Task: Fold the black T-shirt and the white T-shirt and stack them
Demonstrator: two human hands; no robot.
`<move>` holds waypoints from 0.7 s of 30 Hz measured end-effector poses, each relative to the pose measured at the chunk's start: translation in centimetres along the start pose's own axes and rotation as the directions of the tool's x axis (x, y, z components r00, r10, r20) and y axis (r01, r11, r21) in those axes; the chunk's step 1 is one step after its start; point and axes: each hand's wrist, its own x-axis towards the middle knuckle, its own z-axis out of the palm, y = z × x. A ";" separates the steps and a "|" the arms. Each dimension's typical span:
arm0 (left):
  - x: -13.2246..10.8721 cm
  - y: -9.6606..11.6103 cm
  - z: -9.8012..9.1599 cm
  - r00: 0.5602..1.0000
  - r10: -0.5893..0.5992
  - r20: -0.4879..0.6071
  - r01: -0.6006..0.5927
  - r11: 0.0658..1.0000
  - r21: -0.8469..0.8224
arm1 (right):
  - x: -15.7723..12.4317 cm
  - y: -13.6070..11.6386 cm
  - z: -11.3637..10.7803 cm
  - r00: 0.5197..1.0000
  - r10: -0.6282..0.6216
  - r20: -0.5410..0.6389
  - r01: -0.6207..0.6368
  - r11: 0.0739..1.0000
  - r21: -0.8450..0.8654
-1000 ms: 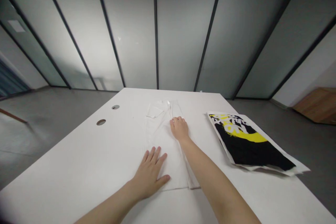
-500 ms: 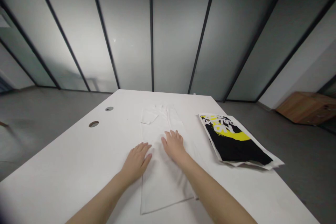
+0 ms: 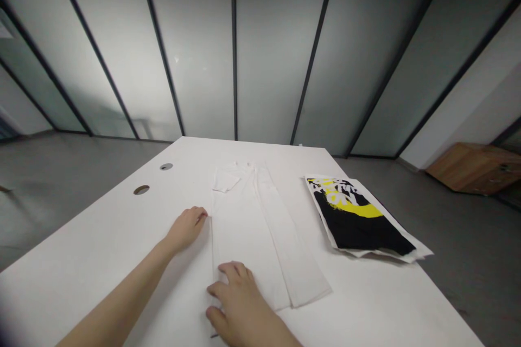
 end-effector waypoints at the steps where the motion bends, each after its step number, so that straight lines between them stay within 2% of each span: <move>1: 1.2 -0.3 -0.2 0.997 -0.072 -0.001 0.072 0.997 -0.005 | 0.0 -0.3 0.0 1.000 -0.010 -0.028 0.010 1.000 0.003; 3: 3.7 -0.9 -0.3 0.988 -0.156 -0.020 0.156 0.988 0.000 | 0.2 -0.6 0.2 0.998 -0.052 -0.041 0.052 0.999 -0.005; 6: 7.0 -1.1 0.2 0.964 -0.246 -0.101 0.250 0.968 0.023 | 0.7 -0.5 0.7 0.991 -0.131 0.004 0.131 0.991 -0.024; 10: 9.9 -0.8 1.5 0.934 -0.294 -0.205 0.307 0.951 0.031 | 0.9 0.4 0.8 0.975 -0.218 0.052 0.218 0.976 0.003; 15: 11.5 -1.0 2.3 0.935 -0.292 -0.202 0.298 0.955 -0.001 | 0.5 0.9 0.6 0.967 -0.246 0.064 0.247 0.969 -0.010; 21: 11.4 -1.5 2.7 0.957 -0.230 -0.178 0.224 0.973 -0.050 | 0.6 0.6 1.0 0.966 -0.233 0.109 0.242 0.968 -0.069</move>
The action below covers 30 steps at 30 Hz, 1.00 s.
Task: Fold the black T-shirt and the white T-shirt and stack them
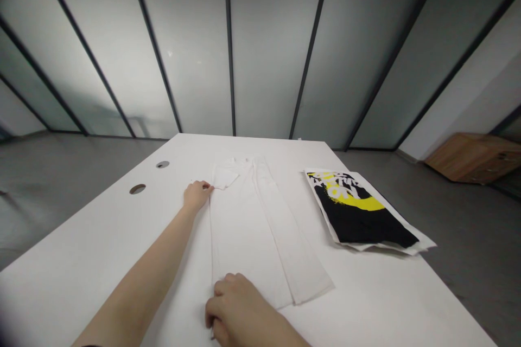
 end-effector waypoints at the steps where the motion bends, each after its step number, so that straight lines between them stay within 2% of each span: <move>1: 0.0 -0.1 0.0 1.000 0.005 0.003 -0.005 1.000 -0.016 | 0.0 0.0 0.0 1.000 -0.009 0.004 0.009 1.000 -0.003; 10: 0.8 -2.0 -1.1 0.997 -0.076 0.022 0.079 0.954 -0.291 | 0.0 0.3 0.8 0.987 -0.160 0.002 0.160 0.987 0.033; 16: 1.4 -2.7 -2.4 0.985 -0.063 0.162 0.141 0.831 -0.538 | 0.4 0.7 2.3 0.977 -0.211 0.010 0.209 0.975 0.080; 19: 1.4 -2.6 -2.3 0.970 -0.077 0.231 0.204 0.775 -0.598 | 0.5 0.8 2.8 0.984 -0.177 0.009 0.175 0.979 0.108; 22: 1.2 -2.5 -1.8 0.962 -0.102 0.252 0.244 0.730 -0.639 | 0.4 0.8 2.8 0.993 -0.115 0.004 0.113 0.982 0.148; 26: 1.3 -3.0 -1.5 0.961 -0.182 0.209 0.276 0.694 -0.664 | -0.1 0.2 1.8 0.998 -0.032 0.049 0.021 0.979 0.204; 28: 1.6 -3.5 -1.7 0.954 -0.237 0.184 0.299 0.695 -0.654 | -0.4 -0.1 1.3 1.000 0.013 0.021 -0.018 0.977 0.212; 30: 1.8 -4.0 -2.2 0.946 -0.280 0.161 0.317 0.705 -0.635 | -0.4 0.0 1.3 1.000 0.005 -0.028 0.001 0.981 0.194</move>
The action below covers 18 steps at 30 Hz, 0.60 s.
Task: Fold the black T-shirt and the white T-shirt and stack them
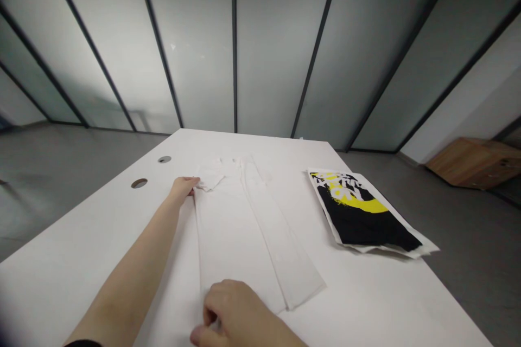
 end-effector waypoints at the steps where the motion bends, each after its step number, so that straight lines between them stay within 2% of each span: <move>1: 0.1 0.0 -0.4 1.000 -0.005 -0.017 0.005 1.000 0.015 | 0.1 0.2 0.2 0.999 -0.035 -0.004 0.035 0.999 -0.022; 4: 0.3 -0.1 -1.7 0.999 -0.014 -0.044 0.017 0.997 0.080 | 0.6 1.1 1.4 0.985 -0.164 0.050 0.170 0.975 -0.142; 8: 0.1 -0.4 -3.3 0.998 -0.021 -0.053 0.029 0.988 0.155 | 1.3 1.9 2.8 0.974 -0.200 0.105 0.221 0.936 -0.274; 14: 0.6 -0.4 -4.1 0.996 -0.064 -0.054 0.073 0.980 0.187 | 1.3 1.3 1.9 0.973 -0.168 0.156 0.203 0.946 -0.251; 18: 1.0 -0.5 -3.9 0.995 -0.034 -0.096 0.051 0.983 0.176 | 0.4 -0.1 0.1 0.994 -0.031 0.100 0.045 0.988 -0.145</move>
